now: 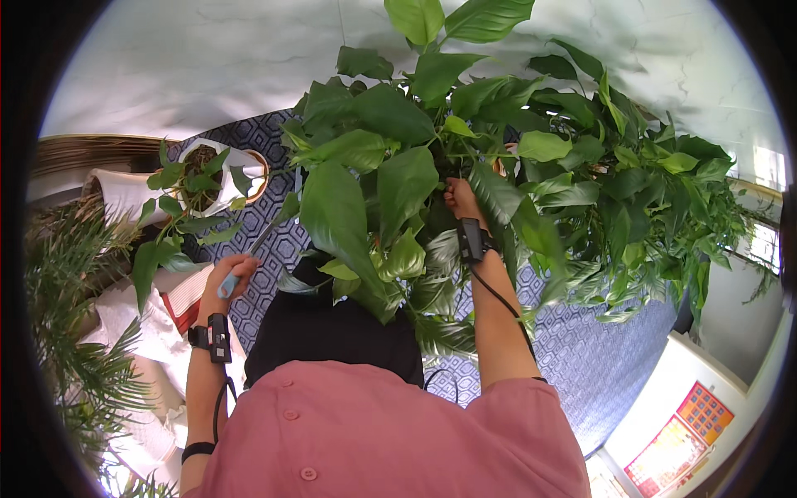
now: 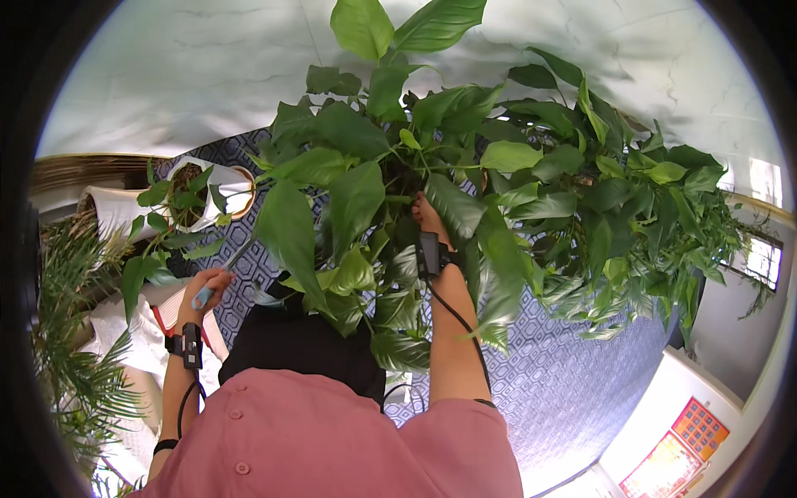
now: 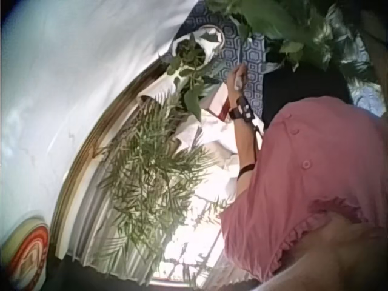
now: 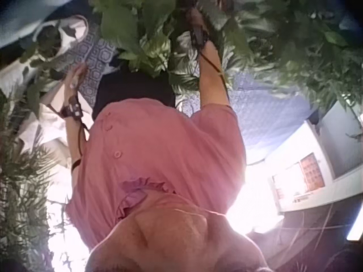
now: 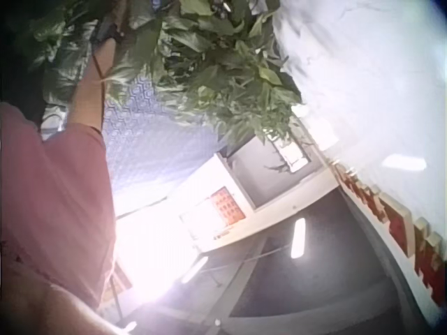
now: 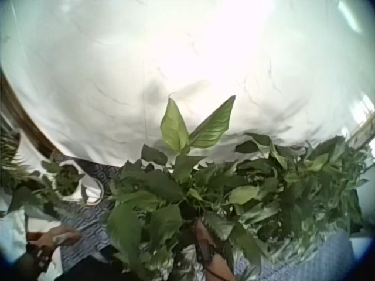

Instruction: Sweep the floor and remove withered leaves from indoor plants.

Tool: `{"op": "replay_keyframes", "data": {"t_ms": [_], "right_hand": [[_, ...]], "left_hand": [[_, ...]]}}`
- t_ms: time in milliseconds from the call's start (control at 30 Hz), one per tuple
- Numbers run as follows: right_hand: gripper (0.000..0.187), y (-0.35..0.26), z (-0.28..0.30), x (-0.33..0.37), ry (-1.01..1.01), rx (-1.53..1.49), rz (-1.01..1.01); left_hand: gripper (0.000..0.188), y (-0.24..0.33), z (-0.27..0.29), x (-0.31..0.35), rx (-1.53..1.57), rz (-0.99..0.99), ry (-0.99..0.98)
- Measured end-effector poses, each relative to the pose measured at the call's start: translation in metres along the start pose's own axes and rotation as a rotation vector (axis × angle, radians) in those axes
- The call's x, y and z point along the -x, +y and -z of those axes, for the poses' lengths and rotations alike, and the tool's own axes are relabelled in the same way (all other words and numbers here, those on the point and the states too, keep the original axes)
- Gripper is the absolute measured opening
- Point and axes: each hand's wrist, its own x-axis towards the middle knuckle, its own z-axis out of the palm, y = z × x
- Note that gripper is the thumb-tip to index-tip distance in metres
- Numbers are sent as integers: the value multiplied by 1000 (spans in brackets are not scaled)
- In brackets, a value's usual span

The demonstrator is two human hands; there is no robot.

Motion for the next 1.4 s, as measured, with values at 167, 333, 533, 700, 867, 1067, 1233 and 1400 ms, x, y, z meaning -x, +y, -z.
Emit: {"op": "replay_keyframes", "data": {"t_ms": [167,333,533,700,867,1067,1233,1400], "right_hand": [[30,-5,-25,13,254,253,31],[31,-10,-39,24,321,322,-19],[31,52,-1,-32,168,75,145],[30,47,-28,-15,72,168,49],[31,33,-22,-20,-10,-108,150],[35,19,-27,-15,-117,73,-18],[35,47,-10,-28,-211,524,246],[35,7,-18,12,-245,1015,302]], "left_hand": [[22,4,0,-3,292,104,130],[21,6,18,3,275,104,143],[22,15,-4,2,321,138,104],[22,9,6,5,420,163,137],[23,8,10,0,356,176,79],[25,0,16,5,354,129,114],[25,4,9,1,334,135,89],[24,3,4,4,382,172,74]]}}
